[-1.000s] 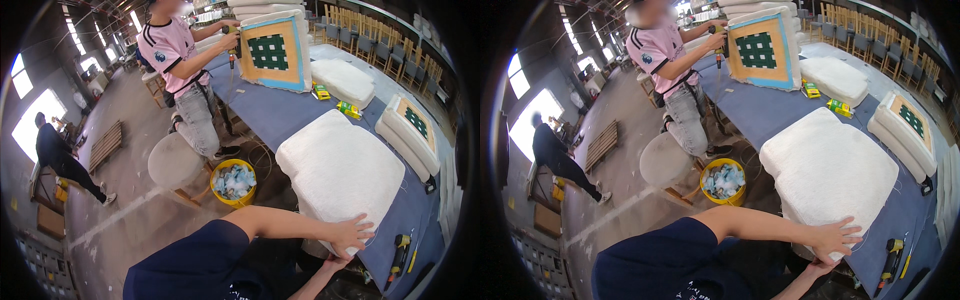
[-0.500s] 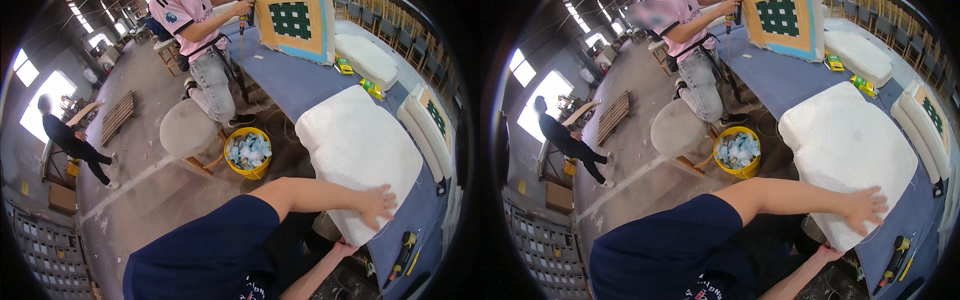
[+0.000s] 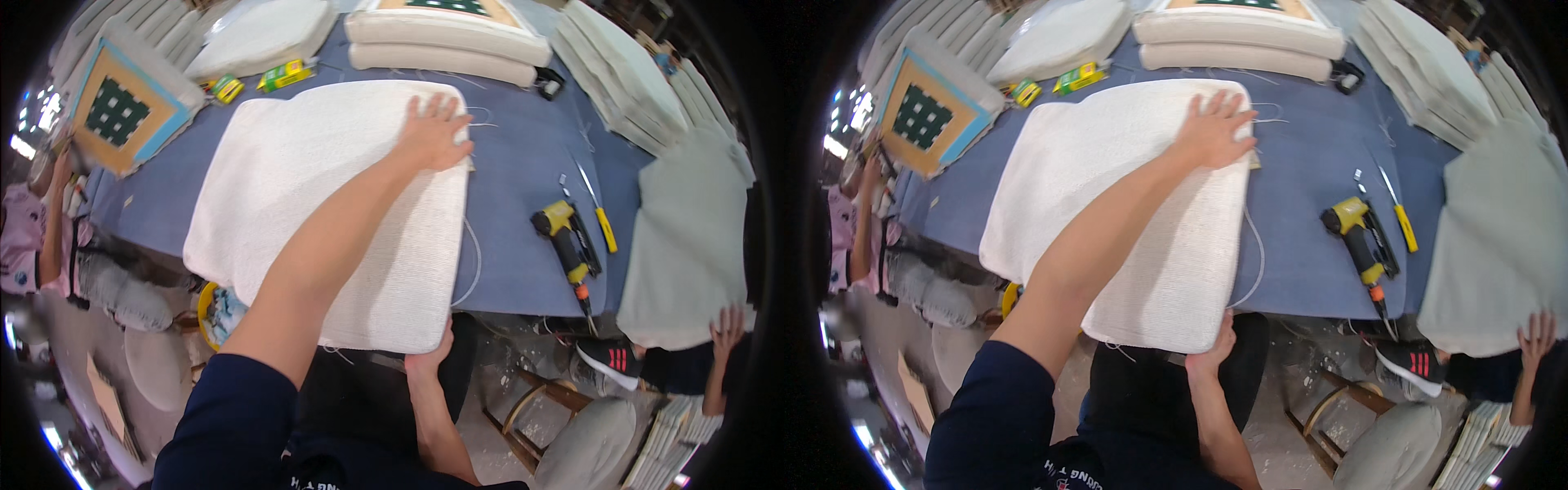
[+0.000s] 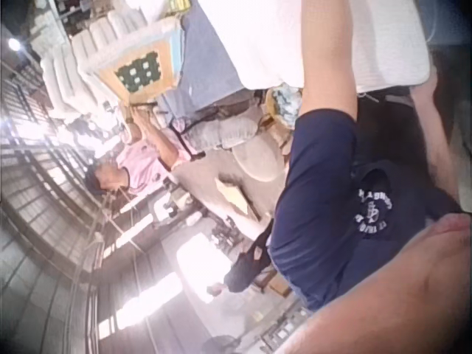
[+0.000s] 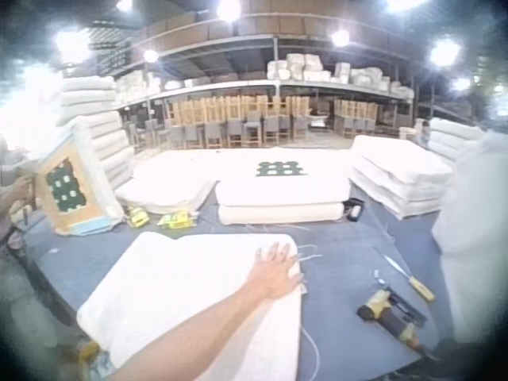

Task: The person wraps white fabric around rectangular foam cushions and secures the fabric using a staple gun. They repeatedly pick up cushions, align the fabric, and staple the edges to the wooden base. The person also uses a knife to trim excess fabric and staples loose threads.

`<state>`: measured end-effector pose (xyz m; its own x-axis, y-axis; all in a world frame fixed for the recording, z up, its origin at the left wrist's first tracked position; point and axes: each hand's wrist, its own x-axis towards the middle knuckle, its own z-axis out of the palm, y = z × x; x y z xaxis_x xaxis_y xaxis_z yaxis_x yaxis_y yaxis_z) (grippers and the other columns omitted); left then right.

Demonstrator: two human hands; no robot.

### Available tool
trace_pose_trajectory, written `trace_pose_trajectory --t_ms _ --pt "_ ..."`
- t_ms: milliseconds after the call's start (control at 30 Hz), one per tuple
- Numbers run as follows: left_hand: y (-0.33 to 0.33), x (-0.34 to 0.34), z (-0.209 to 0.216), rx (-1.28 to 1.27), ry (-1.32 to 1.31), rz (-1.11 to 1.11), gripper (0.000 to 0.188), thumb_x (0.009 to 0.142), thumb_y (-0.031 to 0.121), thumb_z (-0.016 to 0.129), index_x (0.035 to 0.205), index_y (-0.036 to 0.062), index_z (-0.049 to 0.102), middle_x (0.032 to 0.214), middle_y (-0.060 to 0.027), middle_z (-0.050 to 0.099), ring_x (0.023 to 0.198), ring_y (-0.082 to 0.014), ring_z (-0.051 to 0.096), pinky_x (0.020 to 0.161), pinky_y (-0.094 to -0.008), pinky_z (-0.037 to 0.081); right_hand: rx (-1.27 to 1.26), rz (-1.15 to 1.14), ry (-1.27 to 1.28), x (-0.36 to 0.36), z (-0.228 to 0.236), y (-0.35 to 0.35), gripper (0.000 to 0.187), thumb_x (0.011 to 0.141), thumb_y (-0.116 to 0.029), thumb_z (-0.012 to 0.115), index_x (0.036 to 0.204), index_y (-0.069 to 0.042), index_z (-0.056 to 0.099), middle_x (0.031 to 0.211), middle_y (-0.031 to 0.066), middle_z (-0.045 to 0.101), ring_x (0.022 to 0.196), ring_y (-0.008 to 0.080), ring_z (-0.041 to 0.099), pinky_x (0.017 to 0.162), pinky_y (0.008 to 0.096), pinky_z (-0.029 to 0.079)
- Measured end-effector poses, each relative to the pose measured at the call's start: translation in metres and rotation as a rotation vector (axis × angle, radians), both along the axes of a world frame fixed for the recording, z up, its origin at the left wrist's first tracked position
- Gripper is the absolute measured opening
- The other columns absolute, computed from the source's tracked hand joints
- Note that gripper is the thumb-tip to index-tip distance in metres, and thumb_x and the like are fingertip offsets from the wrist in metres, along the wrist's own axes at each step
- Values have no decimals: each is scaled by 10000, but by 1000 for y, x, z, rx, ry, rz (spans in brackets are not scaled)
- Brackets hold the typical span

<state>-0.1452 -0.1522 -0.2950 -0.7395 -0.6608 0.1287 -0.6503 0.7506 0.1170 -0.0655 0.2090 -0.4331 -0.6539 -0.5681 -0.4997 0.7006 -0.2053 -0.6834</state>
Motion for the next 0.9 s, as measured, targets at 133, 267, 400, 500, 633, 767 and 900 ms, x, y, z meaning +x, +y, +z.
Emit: trace_pose_trajectory --t_ms 133,267,400,500,633,767,900 --pt "-10 4 -10 61 152 -31 735 974 671 602 1610 306 559 1803 -170 267 1691 -400 127 1288 -757 41 -67 20 25 -4 -32 5 410 1121 -297 488 1403 -39 637 1319 128 714 1174 280 709 1010 458 585" --pt "-5 -21 -20 28 183 -62 834 953 686 579 1668 269 481 1810 -160 256 1694 -377 133 1303 -728 35 -102 147 119 -36 -67 11 412 1102 -298 490 1351 -21 667 1236 127 739 939 234 732 711 376 567" --pt "-24 -10 -50 -113 267 142 981 921 721 576 1726 203 362 1813 -139 258 1695 -385 114 1309 -710 4 -7 134 187 -29 -51 4 417 1104 -322 504 1336 -17 669 1188 115 745 763 186 691 541 307 431" --pt "-18 -34 -32 -91 212 171 1032 890 725 608 1731 187 347 1805 -137 279 1691 -394 121 1316 -691 -6 -9 64 150 -31 -39 6 418 1106 -322 499 1334 -16 669 1194 121 744 833 206 700 620 341 471" --pt "-39 -39 -7 -11 127 160 943 870 684 642 1666 205 480 1752 -137 386 1667 -408 199 1323 -672 23 -22 65 113 -23 -24 13 419 1110 -322 492 1332 -15 670 1202 129 744 926 233 712 726 387 525" --pt "-71 -51 -7 110 32 156 762 873 616 664 1525 222 662 1639 -124 545 1594 -412 368 1317 -662 105 -43 73 60 -12 -8 18 421 1113 -323 485 1330 -13 670 1209 137 743 1019 260 723 832 434 579" --pt "-77 -64 2 152 -26 65 673 864 619 710 1393 205 755 1503 -155 666 1468 -392 526 1264 -631 290 -62 -13 10 1 -6 9 423 1117 -323 477 1328 -12 670 1217 145 743 1112 287 735 938 480 634"
